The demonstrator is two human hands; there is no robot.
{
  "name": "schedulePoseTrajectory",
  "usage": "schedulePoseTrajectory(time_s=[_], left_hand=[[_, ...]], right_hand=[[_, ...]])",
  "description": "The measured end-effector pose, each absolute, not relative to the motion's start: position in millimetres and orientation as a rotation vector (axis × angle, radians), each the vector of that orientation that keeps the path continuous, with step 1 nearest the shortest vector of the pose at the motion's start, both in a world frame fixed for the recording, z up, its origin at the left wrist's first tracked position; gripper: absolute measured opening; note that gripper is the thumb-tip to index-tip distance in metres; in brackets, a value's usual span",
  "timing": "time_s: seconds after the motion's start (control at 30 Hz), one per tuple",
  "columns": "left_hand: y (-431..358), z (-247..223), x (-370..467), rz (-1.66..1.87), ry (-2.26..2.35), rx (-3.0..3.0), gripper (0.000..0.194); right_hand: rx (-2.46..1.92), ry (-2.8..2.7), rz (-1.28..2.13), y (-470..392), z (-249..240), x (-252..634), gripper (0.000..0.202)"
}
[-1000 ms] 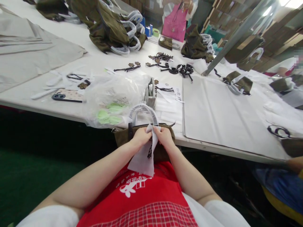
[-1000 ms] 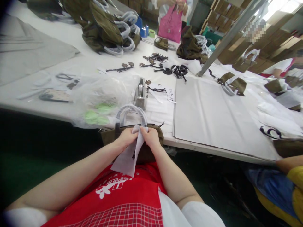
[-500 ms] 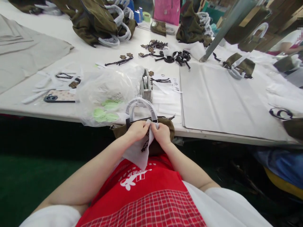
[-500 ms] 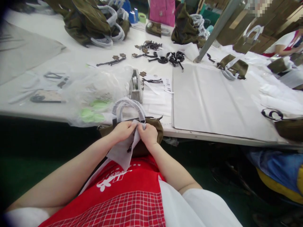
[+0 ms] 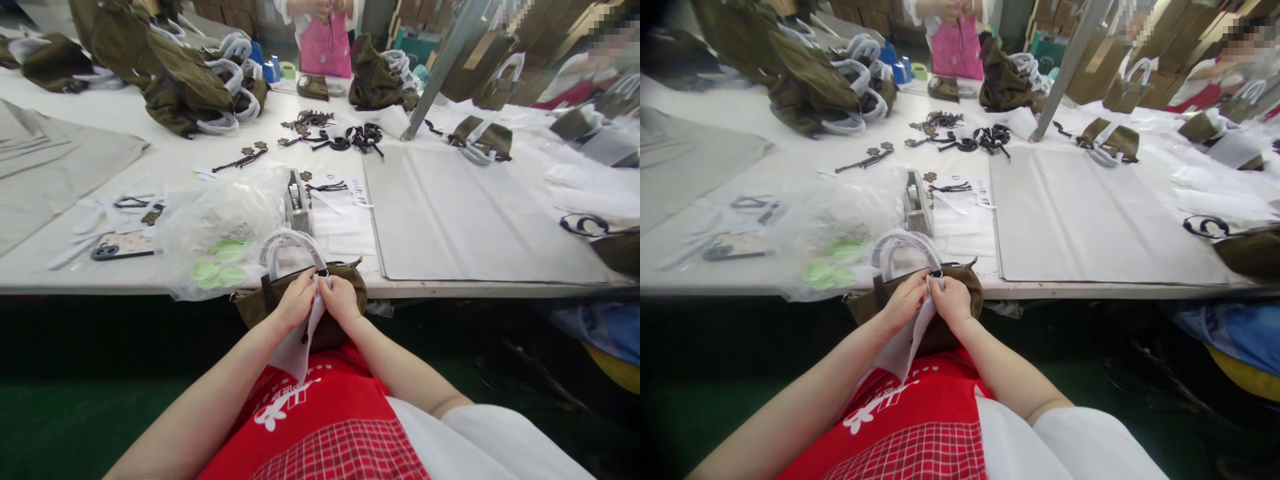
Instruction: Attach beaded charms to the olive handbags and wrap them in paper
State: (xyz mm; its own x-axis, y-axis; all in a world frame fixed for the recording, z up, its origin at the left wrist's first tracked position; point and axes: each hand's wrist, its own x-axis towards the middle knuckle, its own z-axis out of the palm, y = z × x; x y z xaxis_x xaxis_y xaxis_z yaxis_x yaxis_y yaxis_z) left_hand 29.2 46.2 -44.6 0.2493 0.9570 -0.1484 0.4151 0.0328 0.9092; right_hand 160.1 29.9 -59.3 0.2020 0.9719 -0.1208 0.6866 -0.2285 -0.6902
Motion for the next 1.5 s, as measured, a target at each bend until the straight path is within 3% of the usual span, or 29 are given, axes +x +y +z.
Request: schedulePoseTrajectory(time_s=[0.27,0.5,0.73,0.9,1.17,1.5], left_hand=[[55,-32,31,0.399,1.365,1.87,0.049],[53,-30,34,0.362,1.37,1.892,0.047],[18,-15,12,0.323,1.6,1.934,0.069],[6,-29,7,0.424,1.622,1.855,0.041],[-6,-32,11,0.747,1.66,2.129,0.026],[-12,-26,9,0.215,1.442,2.548,0.04]], right_hand=[[-1.857,-1.525,0.844,29,-67,165,0.043],[-1.721,-1.448,0.996,27,-65,170,0.048],[-1.724,-1.401,0.907,23,-72,164,0.05],[-1.737,-1.356,0.89,18,-74,156,0.05],[-1.733,-1.229,1.0,16,-74,149,0.049],[-1.73,-1.211,0.988,17,-76,148,0.049]])
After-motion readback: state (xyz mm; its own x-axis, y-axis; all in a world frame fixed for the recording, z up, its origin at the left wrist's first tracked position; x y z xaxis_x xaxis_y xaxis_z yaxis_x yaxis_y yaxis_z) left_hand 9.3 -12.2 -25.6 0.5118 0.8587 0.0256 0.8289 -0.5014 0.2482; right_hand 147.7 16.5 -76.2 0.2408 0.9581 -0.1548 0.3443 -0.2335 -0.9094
